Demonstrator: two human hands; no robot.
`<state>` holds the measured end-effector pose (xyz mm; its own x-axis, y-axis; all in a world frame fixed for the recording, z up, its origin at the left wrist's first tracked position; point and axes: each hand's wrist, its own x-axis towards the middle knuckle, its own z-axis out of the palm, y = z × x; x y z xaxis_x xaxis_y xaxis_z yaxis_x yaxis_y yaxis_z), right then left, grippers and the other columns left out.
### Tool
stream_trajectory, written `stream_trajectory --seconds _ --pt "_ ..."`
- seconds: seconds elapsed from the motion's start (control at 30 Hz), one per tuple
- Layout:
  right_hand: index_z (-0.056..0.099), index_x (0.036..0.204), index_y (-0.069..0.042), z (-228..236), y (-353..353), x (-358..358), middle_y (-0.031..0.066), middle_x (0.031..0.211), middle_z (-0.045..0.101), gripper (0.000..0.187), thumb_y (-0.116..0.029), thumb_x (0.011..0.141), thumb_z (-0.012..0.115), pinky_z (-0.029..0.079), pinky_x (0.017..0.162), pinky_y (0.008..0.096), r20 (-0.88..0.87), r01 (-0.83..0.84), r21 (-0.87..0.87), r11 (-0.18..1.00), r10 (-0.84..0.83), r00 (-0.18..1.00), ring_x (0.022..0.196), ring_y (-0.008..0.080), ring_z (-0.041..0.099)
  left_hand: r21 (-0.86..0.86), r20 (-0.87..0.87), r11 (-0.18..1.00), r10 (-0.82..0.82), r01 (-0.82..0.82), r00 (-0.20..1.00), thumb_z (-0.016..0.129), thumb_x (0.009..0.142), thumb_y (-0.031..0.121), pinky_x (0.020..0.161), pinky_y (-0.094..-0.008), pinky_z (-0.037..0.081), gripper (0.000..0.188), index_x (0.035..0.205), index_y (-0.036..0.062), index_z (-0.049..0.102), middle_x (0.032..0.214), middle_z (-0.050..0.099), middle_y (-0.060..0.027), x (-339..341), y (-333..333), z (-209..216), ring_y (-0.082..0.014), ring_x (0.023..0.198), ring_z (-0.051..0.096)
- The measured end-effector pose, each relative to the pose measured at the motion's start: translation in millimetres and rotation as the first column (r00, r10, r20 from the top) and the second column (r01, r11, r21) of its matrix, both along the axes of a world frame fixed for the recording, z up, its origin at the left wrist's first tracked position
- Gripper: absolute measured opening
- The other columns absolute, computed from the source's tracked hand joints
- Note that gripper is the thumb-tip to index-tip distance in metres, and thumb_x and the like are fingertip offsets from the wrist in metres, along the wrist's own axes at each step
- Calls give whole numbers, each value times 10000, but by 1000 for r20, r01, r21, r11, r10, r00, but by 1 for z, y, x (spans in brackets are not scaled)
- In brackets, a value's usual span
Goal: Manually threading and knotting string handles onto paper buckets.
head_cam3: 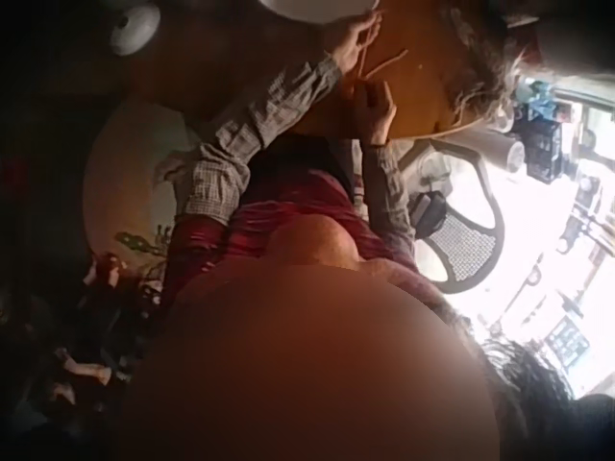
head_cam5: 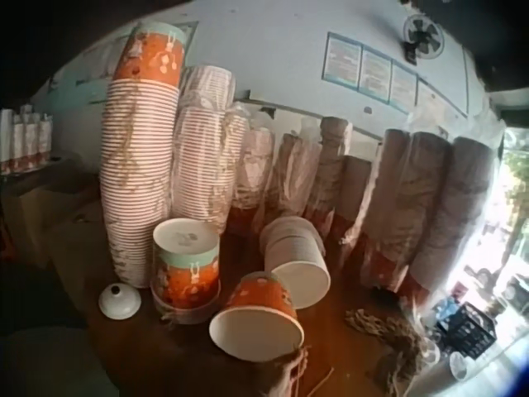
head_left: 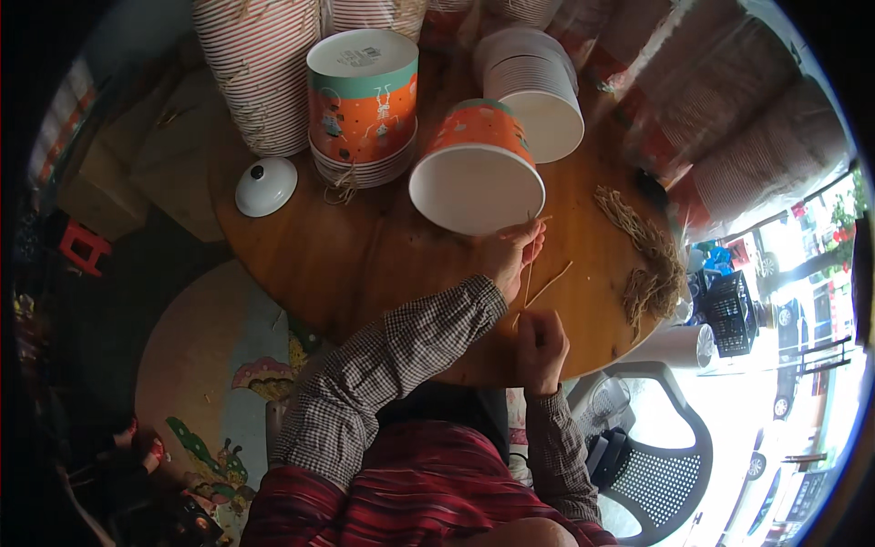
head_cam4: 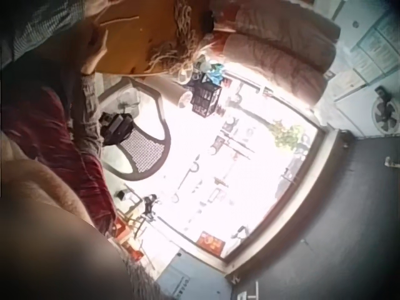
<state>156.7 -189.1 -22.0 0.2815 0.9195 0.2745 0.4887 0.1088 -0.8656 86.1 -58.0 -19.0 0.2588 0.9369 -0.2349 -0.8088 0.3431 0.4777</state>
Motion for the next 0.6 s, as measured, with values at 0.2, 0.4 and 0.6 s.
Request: stream_trajectory --seconds 0.2,0.4,0.6 --pt "602 889 7 0 -3 -5 35 695 597 75 -68 883 596 451 607 220 -161 -27 -37 999 20 987 685 67 558 63 -69 989 141 -137 988 667 867 168 665 -212 468 159 873 10 647 780 618 -17 5 -1 2 -69 680 554" --pt "581 906 -9 -6 -7 7 3 654 553 67 -70 917 555 389 472 194 -444 -21 -97 995 -24 896 524 49 487 -35 137 986 -159 165 978 625 890 190 646 -215 467 152 946 49 634 844 627 2 -10 2 -3 -79 681 562" --pt "543 904 3 10 4 9 -9 578 465 106 -98 929 526 336 417 192 -626 -82 -108 991 -4 780 443 57 417 40 31 998 -58 57 998 607 894 188 725 -246 468 153 964 56 640 874 631 8 -12 5 0 -77 751 564"
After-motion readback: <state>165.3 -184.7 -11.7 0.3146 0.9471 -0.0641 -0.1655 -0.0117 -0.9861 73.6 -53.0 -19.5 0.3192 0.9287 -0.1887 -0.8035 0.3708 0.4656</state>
